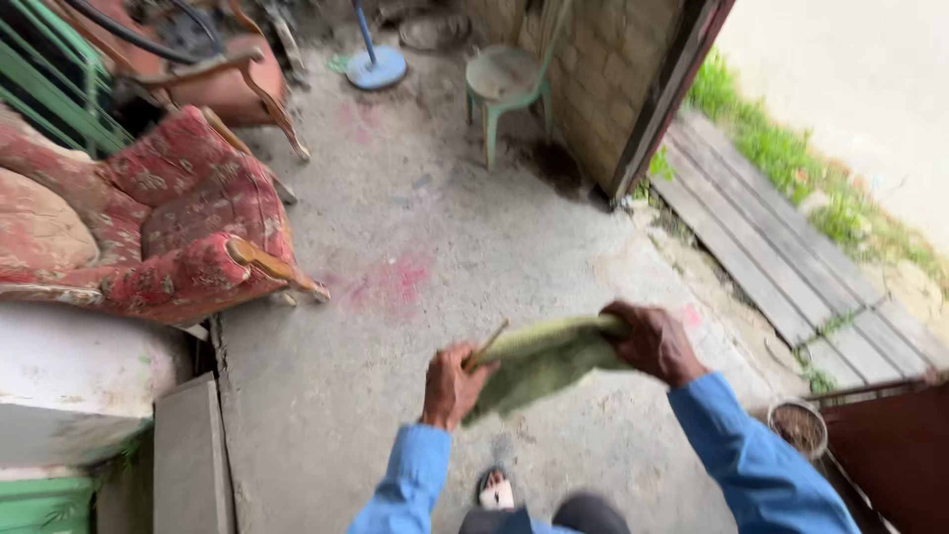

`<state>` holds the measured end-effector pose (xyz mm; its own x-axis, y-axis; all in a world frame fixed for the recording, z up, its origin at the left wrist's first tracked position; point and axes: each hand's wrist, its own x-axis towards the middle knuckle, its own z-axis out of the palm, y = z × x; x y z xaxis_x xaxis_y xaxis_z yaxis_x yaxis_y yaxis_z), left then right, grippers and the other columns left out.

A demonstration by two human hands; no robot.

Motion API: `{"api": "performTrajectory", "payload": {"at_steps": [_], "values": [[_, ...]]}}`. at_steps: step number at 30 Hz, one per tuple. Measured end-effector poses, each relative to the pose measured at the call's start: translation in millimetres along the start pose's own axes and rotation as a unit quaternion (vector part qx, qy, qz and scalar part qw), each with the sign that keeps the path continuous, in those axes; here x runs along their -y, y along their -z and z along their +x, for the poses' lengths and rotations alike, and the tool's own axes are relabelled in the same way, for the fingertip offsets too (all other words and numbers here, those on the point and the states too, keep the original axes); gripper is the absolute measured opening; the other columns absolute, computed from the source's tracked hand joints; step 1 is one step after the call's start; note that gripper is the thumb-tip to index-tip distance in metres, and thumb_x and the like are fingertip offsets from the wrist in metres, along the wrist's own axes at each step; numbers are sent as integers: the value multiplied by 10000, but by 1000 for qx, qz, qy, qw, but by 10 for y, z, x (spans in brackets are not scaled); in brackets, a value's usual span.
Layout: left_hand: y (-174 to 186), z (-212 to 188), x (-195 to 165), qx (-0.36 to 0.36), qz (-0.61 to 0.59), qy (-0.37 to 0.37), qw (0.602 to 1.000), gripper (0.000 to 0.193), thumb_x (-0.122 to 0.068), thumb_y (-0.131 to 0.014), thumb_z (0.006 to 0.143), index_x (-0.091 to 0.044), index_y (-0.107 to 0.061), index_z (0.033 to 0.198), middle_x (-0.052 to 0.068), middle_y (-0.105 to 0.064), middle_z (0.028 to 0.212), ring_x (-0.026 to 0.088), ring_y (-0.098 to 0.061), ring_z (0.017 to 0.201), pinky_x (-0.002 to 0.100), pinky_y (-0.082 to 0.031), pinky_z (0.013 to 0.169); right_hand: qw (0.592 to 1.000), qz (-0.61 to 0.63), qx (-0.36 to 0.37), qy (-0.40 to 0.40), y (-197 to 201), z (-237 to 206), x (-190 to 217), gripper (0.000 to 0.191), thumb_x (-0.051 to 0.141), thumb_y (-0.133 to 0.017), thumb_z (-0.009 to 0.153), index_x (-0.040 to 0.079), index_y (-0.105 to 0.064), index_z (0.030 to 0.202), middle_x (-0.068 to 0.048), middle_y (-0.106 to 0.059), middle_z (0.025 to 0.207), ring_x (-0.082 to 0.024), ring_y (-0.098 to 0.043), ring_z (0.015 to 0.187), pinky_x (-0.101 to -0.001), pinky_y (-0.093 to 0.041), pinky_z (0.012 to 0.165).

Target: The person places a cloth on a plastic chair, then uses a paintbrush to apply black paint to the rim of a bicycle wheel mounted on a stand. The person repeatedly dips the brush into a small paint can and paints sections of the wheel rim.

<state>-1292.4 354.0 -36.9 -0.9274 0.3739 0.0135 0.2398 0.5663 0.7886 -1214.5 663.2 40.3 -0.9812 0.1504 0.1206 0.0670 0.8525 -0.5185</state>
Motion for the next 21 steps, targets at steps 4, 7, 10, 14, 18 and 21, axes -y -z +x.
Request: {"api": "performTrajectory", "payload": {"at_steps": [4, 7, 10, 14, 18, 21], "values": [[91, 1072, -28, -14, 14, -27, 999, 303, -261, -853, 812, -12, -686, 860, 136, -636, 808, 293, -604, 714, 432, -501, 672, 1000, 14, -5, -28, -11, 955, -245, 259, 203, -783, 816, 138, -742, 1064, -122, -781, 896, -288, -769, 781, -376, -621, 705], [130, 1937, -24, 4, -9, 7, 1000, 280, -255, -842, 789, -32, -684, 850, 117, -649, 806, 288, -620, 712, 418, -510, 679, 996, 85, 18, -16, -45, 1775, -518, 260, 166, -775, 804, 109, -734, 1055, -108, -790, 876, -255, -778, 752, -358, -631, 701], [105, 2796, 96, -6, -6, 32, 999, 273, -244, -855, 790, -29, -711, 878, 131, -649, 823, 309, -612, 723, 441, -494, 686, 992, 119, 39, -6, -136, 2650, -866, 245, 139, -768, 808, 95, -748, 1048, -122, -795, 862, -247, -784, 750, -368, -626, 707], [-163, 3760, 380, -47, 9, 5, 999, 287, -244, -856, 790, -21, -718, 906, 140, -662, 851, 306, -623, 748, 447, -504, 682, 988, 143, 64, 7, -408, 3673, -1298, 246, 143, -754, 811, 90, -759, 1051, -121, -798, 898, -242, -786, 760, -357, -638, 718], [-358, 4432, 577, -47, 34, 63, 996, 288, -263, -850, 775, -35, -729, 901, 154, -663, 804, 319, -630, 715, 464, -498, 666, 989, 118, 89, 27, -581, 4405, -1597, 257, 175, -775, 810, 81, -759, 1049, -128, -792, 916, -238, -769, 779, -358, -617, 743], [-313, 4999, 570, -11, 70, 114, 991, 390, -322, -843, 875, 28, -673, 881, 215, -612, 784, 372, -598, 712, 479, -494, 685, 986, 138, 99, 2, -557, 5025, -1727, 238, 168, -747, 823, 72, -755, 1040, -122, -796, 905, -213, -791, 776, -345, -635, 734]]}}
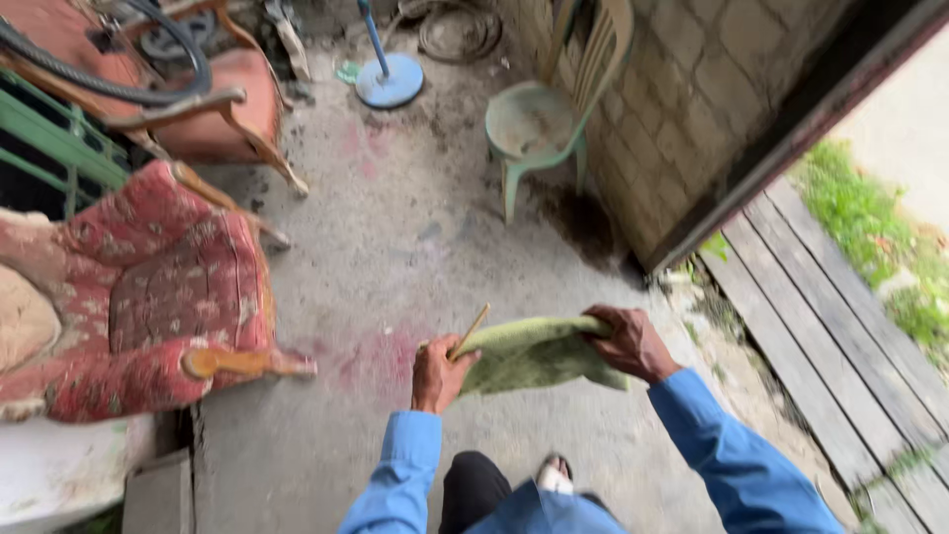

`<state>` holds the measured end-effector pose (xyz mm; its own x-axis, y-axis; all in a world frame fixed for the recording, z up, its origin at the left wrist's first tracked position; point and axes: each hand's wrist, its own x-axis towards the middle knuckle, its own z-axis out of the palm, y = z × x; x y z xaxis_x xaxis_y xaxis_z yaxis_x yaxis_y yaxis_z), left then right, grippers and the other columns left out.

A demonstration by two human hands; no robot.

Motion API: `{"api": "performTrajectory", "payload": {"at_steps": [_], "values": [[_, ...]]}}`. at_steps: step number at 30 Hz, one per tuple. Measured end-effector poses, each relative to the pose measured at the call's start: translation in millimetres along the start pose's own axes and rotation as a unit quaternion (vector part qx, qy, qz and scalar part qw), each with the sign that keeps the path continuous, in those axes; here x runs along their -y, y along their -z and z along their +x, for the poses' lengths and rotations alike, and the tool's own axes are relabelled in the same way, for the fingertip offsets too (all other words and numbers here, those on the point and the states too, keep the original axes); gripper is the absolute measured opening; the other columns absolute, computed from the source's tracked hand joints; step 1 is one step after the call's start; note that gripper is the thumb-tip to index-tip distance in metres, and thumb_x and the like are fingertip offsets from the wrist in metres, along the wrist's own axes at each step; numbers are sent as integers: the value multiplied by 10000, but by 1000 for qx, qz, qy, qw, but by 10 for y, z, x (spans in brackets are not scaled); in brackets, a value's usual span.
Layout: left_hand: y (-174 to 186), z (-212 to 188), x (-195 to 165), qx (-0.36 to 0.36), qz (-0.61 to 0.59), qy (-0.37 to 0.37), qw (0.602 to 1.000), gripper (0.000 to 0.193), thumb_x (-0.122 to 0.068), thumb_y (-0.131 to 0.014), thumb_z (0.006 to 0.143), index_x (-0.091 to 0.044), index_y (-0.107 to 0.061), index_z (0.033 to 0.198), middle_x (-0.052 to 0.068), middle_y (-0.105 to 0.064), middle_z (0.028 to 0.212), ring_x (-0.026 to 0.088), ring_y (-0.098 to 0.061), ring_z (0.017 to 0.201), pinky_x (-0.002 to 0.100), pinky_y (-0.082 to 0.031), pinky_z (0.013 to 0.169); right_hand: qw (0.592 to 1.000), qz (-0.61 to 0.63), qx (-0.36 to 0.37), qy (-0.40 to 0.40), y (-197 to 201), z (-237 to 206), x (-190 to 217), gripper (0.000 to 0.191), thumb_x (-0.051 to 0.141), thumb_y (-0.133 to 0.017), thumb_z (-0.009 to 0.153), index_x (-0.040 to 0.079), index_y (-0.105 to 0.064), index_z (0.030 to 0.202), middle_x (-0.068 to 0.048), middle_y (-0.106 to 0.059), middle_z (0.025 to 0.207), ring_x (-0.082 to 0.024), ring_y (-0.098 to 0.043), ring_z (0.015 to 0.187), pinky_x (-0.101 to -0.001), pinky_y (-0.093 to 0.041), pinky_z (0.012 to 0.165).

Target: The person places a cloth on a plastic chair, then uses a paintbrush to apply black paint to the rim of a bicycle wheel mounted on a stand. The person repeatedly dips the brush into a small paint can and paints sections of the wheel rim.

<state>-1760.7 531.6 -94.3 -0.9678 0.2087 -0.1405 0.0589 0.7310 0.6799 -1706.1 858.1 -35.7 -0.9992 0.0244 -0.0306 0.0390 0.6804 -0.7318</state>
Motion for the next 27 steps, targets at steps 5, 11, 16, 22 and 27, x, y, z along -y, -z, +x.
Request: {"api": "performTrajectory", "payload": {"at_steps": [5, 11, 16, 22, 27], "values": [[1, 1043, -226, -49, -83, -35, 995, 275, -263, -833, 788, -46, -742, 931, 156, -676, 813, 340, -646, 722, 473, -501, 666, 1000, 9, -1, 7, 257, 1020, -145, 232, 168, -752, 811, 74, -756, 1022, -129, -787, 849, -222, -772, 728, -351, -607, 700], [-185, 2607, -54, -7, -46, -50, 998, 301, -313, -829, 808, -47, -735, 911, 185, -683, 847, 371, -648, 791, 473, -507, 714, 999, -12, -34, -10, 284, 2304, -525, 258, 178, -776, 806, 74, -742, 1039, -143, -766, 828, -235, -748, 709, -369, -581, 671], [-266, 3856, -81, 17, -39, -66, 997, 319, -330, -826, 797, -54, -720, 916, 203, -689, 874, 400, -653, 820, 488, -506, 715, 997, -2, -73, 15, 383, 3341, -771, 240, 159, -775, 799, 73, -740, 1021, -153, -754, 841, -240, -741, 725, -364, -577, 683], [-91, 5151, -425, 55, -40, -56, 996, 289, -310, -801, 815, -84, -757, 989, 178, -729, 957, 386, -677, 897, 483, -522, 784, 995, 15, -67, -68, 704, 4503, -852, 228, 133, -751, 812, 87, -743, 1035, -147, -763, 845, -248, -745, 737, -358, -571, 702], [-227, 6123, -502, 95, -23, -6, 995, 306, -308, -787, 846, -76, -740, 1039, 173, -731, 1014, 388, -675, 944, 496, -529, 822, 991, 18, -38, -124, 776, 5474, -1169, 215, 149, -759, 822, 83, -747, 1027, -139, -772, 859, -265, -738, 757, -380, -564, 712]]}}
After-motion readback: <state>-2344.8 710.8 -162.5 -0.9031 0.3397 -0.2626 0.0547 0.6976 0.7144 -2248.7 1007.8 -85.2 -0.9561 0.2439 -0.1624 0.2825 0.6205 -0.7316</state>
